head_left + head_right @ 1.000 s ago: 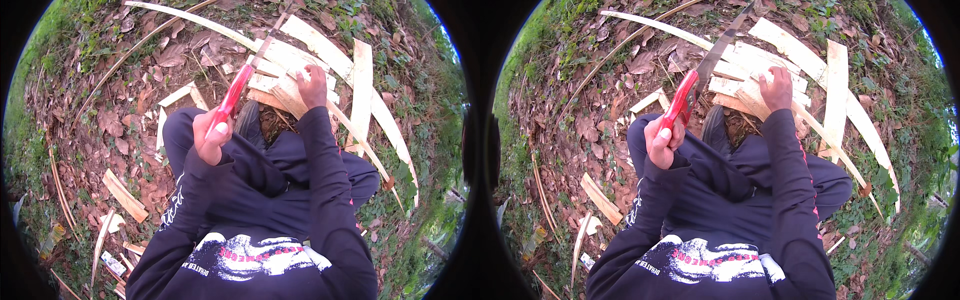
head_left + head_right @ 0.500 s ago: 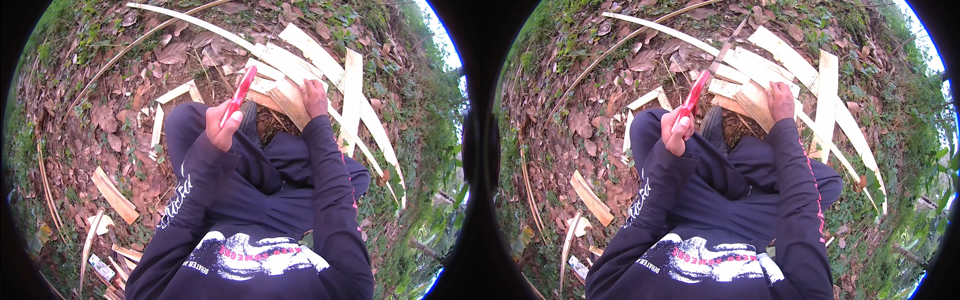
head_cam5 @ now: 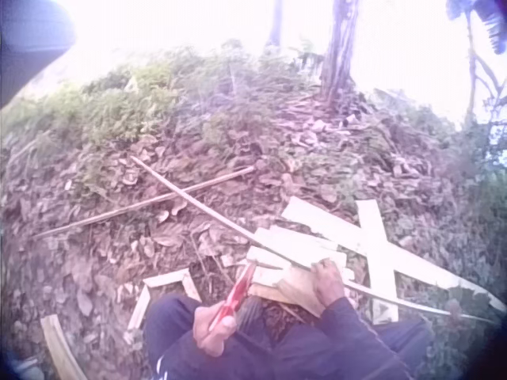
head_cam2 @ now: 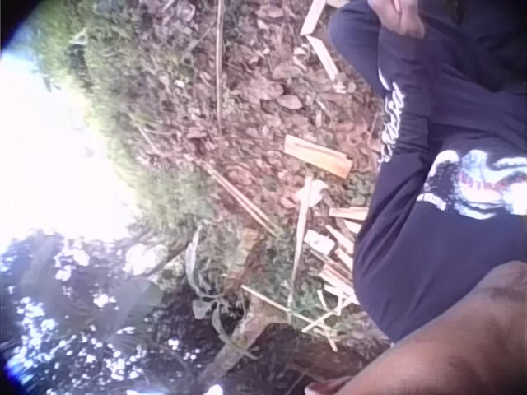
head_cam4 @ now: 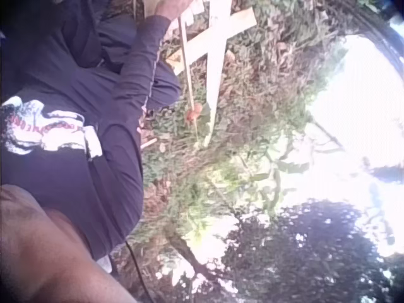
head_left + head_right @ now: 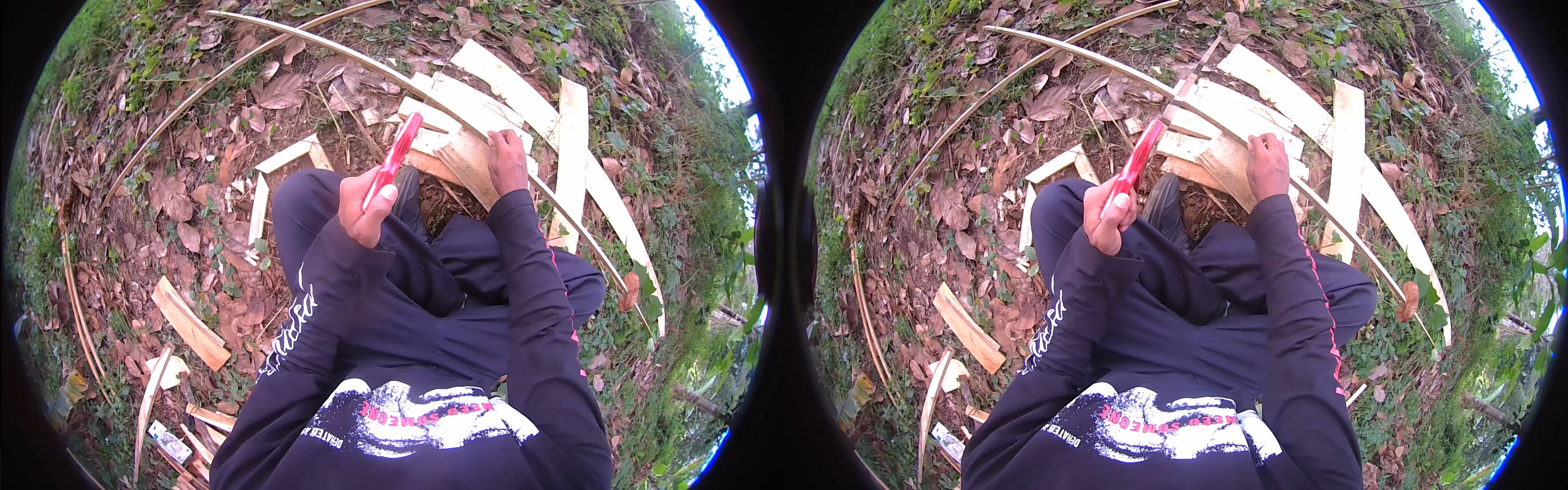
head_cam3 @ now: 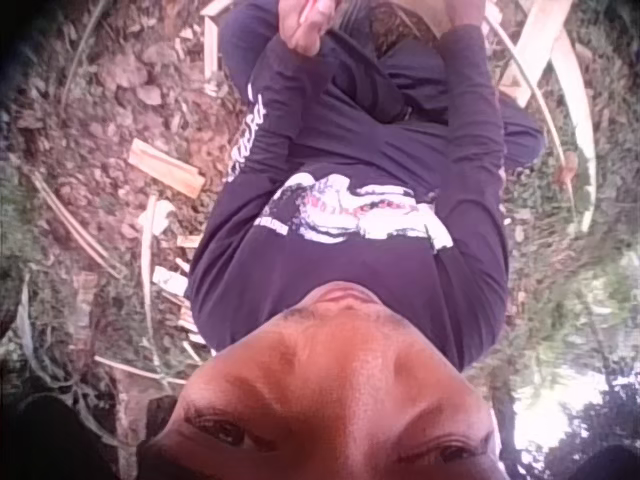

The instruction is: The person sits on the ground and uses a red folding saw to cut thin wooden planks into smaller pieces. The person holds the wood with one hand and saws with the other, producing wood shavings and cut pieces.

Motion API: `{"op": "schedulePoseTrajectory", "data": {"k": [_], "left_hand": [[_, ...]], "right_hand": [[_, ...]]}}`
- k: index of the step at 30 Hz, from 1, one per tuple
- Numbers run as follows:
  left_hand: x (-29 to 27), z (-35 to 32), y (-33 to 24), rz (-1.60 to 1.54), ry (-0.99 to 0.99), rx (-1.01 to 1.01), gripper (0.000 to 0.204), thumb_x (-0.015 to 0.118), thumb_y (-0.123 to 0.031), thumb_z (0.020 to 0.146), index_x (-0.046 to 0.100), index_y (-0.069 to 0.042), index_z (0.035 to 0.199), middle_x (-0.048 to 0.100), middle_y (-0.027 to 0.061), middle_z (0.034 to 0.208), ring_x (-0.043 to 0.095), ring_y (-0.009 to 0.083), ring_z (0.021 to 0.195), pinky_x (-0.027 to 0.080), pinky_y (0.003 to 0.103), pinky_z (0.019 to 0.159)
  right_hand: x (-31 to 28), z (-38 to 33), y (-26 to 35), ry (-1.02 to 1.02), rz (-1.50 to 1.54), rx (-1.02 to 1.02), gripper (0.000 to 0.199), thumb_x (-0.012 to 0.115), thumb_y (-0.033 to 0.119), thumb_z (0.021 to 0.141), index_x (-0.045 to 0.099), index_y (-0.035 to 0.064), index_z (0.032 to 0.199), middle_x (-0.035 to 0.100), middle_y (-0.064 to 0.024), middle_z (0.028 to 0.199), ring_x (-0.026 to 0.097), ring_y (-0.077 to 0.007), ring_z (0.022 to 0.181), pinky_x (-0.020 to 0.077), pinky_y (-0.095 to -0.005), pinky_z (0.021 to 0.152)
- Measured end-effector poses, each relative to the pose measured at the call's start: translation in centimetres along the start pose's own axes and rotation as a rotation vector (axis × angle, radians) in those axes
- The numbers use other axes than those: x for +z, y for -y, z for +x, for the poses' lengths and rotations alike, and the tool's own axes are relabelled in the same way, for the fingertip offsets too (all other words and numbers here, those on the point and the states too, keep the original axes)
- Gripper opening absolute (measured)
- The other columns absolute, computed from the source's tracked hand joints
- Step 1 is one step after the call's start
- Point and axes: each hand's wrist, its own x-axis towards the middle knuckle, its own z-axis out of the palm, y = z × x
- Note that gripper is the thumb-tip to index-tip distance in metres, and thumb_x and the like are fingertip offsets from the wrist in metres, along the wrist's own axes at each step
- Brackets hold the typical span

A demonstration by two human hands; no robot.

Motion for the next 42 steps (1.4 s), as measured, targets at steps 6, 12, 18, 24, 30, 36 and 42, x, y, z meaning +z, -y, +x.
{"op": "schedulePoseTrajectory", "data": {"k": [6, 12, 18, 24, 30, 36, 42], "left_hand": [[0.0, 0.2, 0.0, 0.111, 0.060, 0.013, 0.031, 0.056, -0.027, 0.088, 0.052, 0.001, 0.076, 0.037, 0.0027, 0.056, 0.034, 0.0114, 0.051, 0.028, 0.032, 0.050], [0.1, 0.4, -0.2, 0.122, 0.075, 0.030, 0.034, 0.054, -0.030, 0.088, 0.051, 0.001, 0.075, 0.040, 0.0013, 0.056, 0.036, 0.0090, 0.049, 0.028, 0.028, 0.048], [0.3, 0.1, -0.3, 0.056, 0.077, 0.039, 0.036, 0.052, -0.033, 0.087, 0.047, -0.002, 0.070, 0.040, -0.0026, 0.054, 0.034, 0.0049, 0.045, 0.026, 0.023, 0.044], [0.6, 0.5, -0.9, 0.146, 0.128, 0.011, 0.037, 0.050, -0.034, 0.087, 0.047, -0.002, 0.068, 0.038, -0.0027, 0.052, 0.034, 0.0054, 0.044, 0.025, 0.023, 0.043], [0.7, 0.6, -0.4, 0.148, 0.158, -0.031, 0.037, 0.051, -0.035, 0.086, 0.048, -0.002, 0.070, 0.039, -0.0025, 0.053, 0.033, 0.0054, 0.044, 0.024, 0.023, 0.043], [1.6, 0.1, 0.2, 0.074, 0.098, -0.160, 0.034, 0.051, -0.034, 0.084, 0.049, -0.001, 0.073, 0.040, -0.0020, 0.055, 0.034, 0.0052, 0.046, 0.025, 0.023, 0.043], [2.8, 0.6, 0.2, 0.032, 0.061, -0.216, 0.032, 0.049, -0.031, 0.083, 0.049, -0.002, 0.072, 0.042, -0.0024, 0.055, 0.035, 0.0040, 0.047, 0.026, 0.022, 0.044]], "right_hand": [[0.6, -0.2, 0.4, 0.014, 0.049, 0.001, 0.022, 0.066, 0.018, 0.087, 0.066, 0.0050, 0.105, 0.059, -0.0120, 0.101, 0.056, -0.0304, 0.099, 0.0460, -0.0410, 0.088], [-0.4, -0.4, 0.0, 0.040, 0.117, -0.007, 0.019, 0.064, 0.016, 0.088, 0.067, 0.0041, 0.103, 0.060, -0.0119, 0.101, 0.057, -0.0308, 0.098, 0.0476, -0.0416, 0.088], [-1.2, -1.4, 1.1, 0.089, 0.159, 0.036, 0.017, 0.061, 0.017, 0.090, 0.068, 0.0030, 0.095, 0.060, -0.0126, 0.097, 0.059, -0.0305, 0.094, 0.0490, -0.0426, 0.083], [0.9, -0.9, 0.9, 0.029, 0.102, 0.104, 0.023, 0.063, 0.025, 0.088, 0.067, 0.0039, 0.095, 0.059, -0.0127, 0.094, 0.058, -0.0300, 0.092, 0.0480, -0.0435, 0.080], [0.3, -0.1, 2.6, -0.019, 0.049, 0.218, 0.029, 0.058, 0.030, 0.093, 0.067, 0.0035, 0.099, 0.062, -0.0154, 0.097, 0.059, -0.0329, 0.095, 0.0479, -0.0435, 0.083], [1.7, 3.2, 2.9, 0.206, -0.016, 0.578, 0.058, 0.037, 0.052, 0.098, 0.073, 0.0062, 0.100, 0.068, -0.0181, 0.098, 0.063, -0.0335, 0.098, 0.0471, -0.0482, 0.085], [2.4, 4.5, 2.4, 0.343, -0.054, 0.652, 0.062, 0.032, 0.051, 0.099, 0.075, 0.0071, 0.095, 0.071, -0.0198, 0.095, 0.067, -0.0365, 0.094, 0.0493, -0.0479, 0.084]]}}
